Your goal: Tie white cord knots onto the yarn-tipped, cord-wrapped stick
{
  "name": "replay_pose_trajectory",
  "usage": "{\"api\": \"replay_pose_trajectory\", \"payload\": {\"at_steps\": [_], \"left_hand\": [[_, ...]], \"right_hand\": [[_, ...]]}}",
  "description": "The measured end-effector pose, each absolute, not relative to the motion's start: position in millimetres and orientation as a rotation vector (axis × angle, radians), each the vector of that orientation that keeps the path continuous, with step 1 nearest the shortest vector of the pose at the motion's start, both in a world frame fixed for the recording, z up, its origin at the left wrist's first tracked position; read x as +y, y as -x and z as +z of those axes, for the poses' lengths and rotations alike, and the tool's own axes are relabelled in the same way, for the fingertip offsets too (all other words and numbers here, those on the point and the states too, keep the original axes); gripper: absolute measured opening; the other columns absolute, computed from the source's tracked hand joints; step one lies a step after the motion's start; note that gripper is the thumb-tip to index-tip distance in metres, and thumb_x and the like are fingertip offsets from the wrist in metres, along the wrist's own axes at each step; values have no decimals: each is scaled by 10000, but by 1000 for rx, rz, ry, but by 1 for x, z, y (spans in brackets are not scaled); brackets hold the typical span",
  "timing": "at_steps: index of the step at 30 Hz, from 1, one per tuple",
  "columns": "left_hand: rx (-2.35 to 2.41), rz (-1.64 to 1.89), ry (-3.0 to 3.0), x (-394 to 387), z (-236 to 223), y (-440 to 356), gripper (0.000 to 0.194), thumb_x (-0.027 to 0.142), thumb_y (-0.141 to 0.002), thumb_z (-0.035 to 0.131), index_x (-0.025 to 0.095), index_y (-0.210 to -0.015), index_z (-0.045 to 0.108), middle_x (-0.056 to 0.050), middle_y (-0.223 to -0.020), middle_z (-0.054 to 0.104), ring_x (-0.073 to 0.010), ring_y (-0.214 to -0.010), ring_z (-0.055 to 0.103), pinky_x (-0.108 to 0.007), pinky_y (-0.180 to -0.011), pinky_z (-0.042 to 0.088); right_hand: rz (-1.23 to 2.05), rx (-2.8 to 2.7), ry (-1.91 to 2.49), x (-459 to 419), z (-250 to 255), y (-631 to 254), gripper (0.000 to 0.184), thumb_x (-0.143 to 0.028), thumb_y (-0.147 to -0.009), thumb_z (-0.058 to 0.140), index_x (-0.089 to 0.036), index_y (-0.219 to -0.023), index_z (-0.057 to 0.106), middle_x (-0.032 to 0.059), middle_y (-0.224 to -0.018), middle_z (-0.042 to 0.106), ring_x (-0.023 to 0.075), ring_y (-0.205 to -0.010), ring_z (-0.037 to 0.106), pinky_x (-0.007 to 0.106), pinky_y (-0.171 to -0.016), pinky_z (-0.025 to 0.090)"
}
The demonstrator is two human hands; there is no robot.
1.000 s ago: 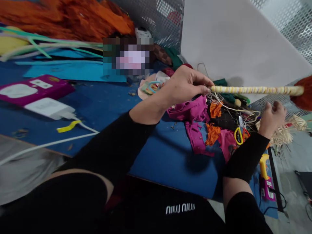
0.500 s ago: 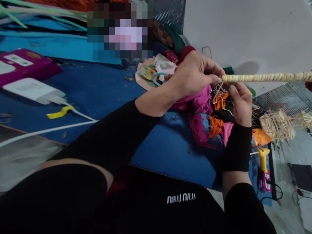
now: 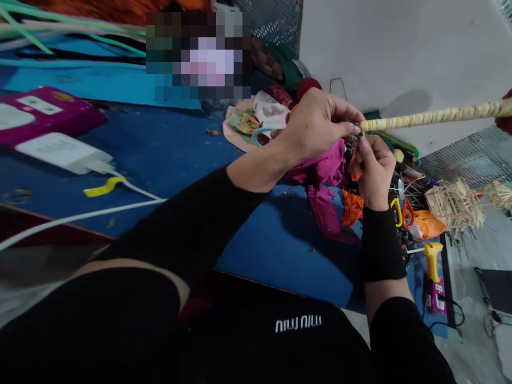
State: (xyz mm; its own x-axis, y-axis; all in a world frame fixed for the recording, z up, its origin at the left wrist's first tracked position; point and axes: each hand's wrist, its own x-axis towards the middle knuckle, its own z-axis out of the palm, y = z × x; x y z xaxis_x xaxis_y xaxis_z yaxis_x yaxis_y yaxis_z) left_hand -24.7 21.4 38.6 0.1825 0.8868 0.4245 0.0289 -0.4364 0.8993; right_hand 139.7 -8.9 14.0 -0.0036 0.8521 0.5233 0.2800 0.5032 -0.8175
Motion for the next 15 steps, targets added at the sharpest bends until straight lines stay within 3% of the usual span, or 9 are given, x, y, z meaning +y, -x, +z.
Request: {"api": "replay_pose_trajectory", "payload": {"at_steps": [6, 11, 15], "left_hand": [[904, 1294, -1664, 29, 34, 30, 147, 215, -866, 760, 182, -992, 828, -60, -869, 801, -203, -800, 731, -320, -756, 602], [869, 1236, -1633, 30, 33, 33, 209, 224, -848, 777, 169, -1040, 840, -82, -870, 807, -207, -777, 724, -333, -705, 588], [933, 1273, -1678, 29, 33, 26, 178, 198, -850, 758, 181, -1001, 851, -57, -900, 828, -207, -808, 727, -342, -771, 586]], "right_hand": [[44, -1584, 1136, -14, 14, -142, 364, -458, -1014, 550, -233, -727, 533, -40, -682, 471, 111, -656, 465, 285, -695, 482], [-29, -1633, 1206, -17, 13, -143, 361, -469, -1033, 478, -245, -751, 512, -20, -708, 489, 135, -710, 506, 311, -727, 495], [13, -1690, 1209, -20, 11, -144, 401, -523, -1042, 452, -246, -769, 551, -2, -717, 507, 155, -733, 545, 351, -766, 541]]}}
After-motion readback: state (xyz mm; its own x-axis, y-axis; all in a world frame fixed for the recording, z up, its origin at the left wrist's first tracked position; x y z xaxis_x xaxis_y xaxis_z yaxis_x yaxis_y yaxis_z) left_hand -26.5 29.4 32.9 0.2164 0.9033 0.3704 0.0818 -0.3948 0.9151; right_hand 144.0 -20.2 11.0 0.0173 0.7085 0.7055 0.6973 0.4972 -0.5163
